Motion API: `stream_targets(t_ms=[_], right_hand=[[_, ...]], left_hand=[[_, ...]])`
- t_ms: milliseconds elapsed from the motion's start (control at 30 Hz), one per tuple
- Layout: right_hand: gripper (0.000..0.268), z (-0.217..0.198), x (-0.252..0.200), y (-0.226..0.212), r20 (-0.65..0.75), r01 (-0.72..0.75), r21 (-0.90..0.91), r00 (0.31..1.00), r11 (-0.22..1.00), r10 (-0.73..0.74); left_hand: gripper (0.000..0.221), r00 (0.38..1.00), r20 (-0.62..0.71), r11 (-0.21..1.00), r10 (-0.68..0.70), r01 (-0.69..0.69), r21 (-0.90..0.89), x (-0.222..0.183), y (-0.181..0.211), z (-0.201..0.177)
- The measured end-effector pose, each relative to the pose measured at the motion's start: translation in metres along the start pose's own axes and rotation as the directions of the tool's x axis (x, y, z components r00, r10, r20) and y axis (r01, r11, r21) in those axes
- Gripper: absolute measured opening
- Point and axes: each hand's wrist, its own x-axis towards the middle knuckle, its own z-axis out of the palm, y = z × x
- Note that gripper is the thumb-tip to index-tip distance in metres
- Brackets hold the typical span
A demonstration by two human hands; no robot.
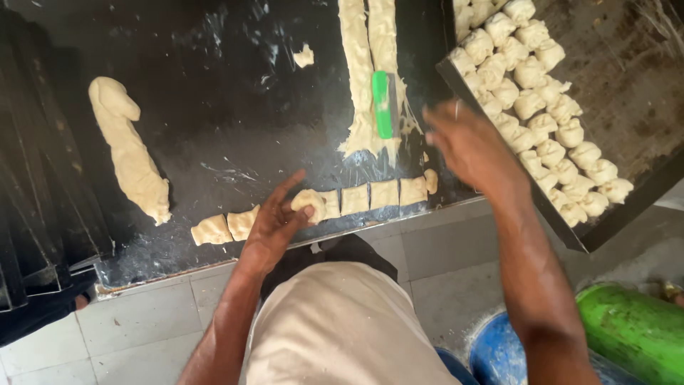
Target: The person shapes portions of dough by hand on a dark table, placing the finished pieces onto metal trays.
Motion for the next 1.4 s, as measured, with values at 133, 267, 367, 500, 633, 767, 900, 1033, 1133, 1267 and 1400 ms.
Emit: stream_targets(t_ms=[133,267,367,500,633,767,900,1033,1133,1267,1400], right_hand=[[0.035,0.052,-0.071,-0.019,-0.118,-0.053,-0.037,0.992,0.998,0.048],[0.024,0.066,-0.1,-0.055,-0.054,-0.377,0.404,0.9,0.834,0.433],[0.024,0.08,-0.074,-0.108,0.08,-0.253,0.527,0.965,0.811,0.249],[0.029,0.087,-0.017,-0.167,0.097,-0.308,0.521,0.948,0.796,0.304],[0.036,0.082,0.018,-0.201,-0.043,-0.08,0.397,0.993,0.914,0.106],[0.034,0.102,-0.007,-0.244,-0.219,0.242,0.094,0.951,0.966,-0.217],[0.039,0.129,0.001,-0.267,-0.31,0.289,-0.046,0.906,0.956,-0.289],[0.043,0.135,0.004,-0.251,-0.289,0.11,0.578,0.954,0.809,0.076],[0.036,0.133,0.006,-0.238,0.025,-0.14,0.905,0.96,0.402,0.279],[0.025,0.145,0.016,-0.231,0.148,-0.244,0.919,0.942,0.31,0.303],[0.026,0.134,0.022,-0.201,0.307,-0.29,0.78,0.949,0.555,0.064]], left_hand=[[0.042,0.999,-0.01,0.999,-0.048,0.048,-0.003,0.008,-0.005,-0.015],[0.044,0.999,-0.043,0.968,0.01,0.001,0.251,0.019,-0.003,-0.017],[0.04,0.998,0.051,0.964,0.045,-0.057,0.261,0.028,0.005,-0.02],[0.042,0.958,0.281,0.934,0.063,-0.156,0.323,0.023,0.013,-0.032],[0.047,0.869,0.494,0.964,0.012,-0.142,0.226,0.017,0.027,-0.065],[0.039,0.943,0.334,0.994,-0.016,-0.021,0.108,0.013,0.023,-0.083],[0.044,0.939,0.324,0.959,-0.118,0.193,-0.209,0.001,0.018,-0.106],[0.044,0.891,0.404,0.972,0.208,-0.141,-0.188,-0.012,0.007,-0.113],[0.03,0.864,0.395,0.925,0.313,-0.182,-0.334,-0.008,0.015,-0.109],[0.043,0.894,0.246,0.876,0.375,-0.428,0.221,-0.007,0.035,-0.107],[0.032,0.897,0.247,0.519,0.366,-0.417,0.746,0.006,0.048,-0.111]])
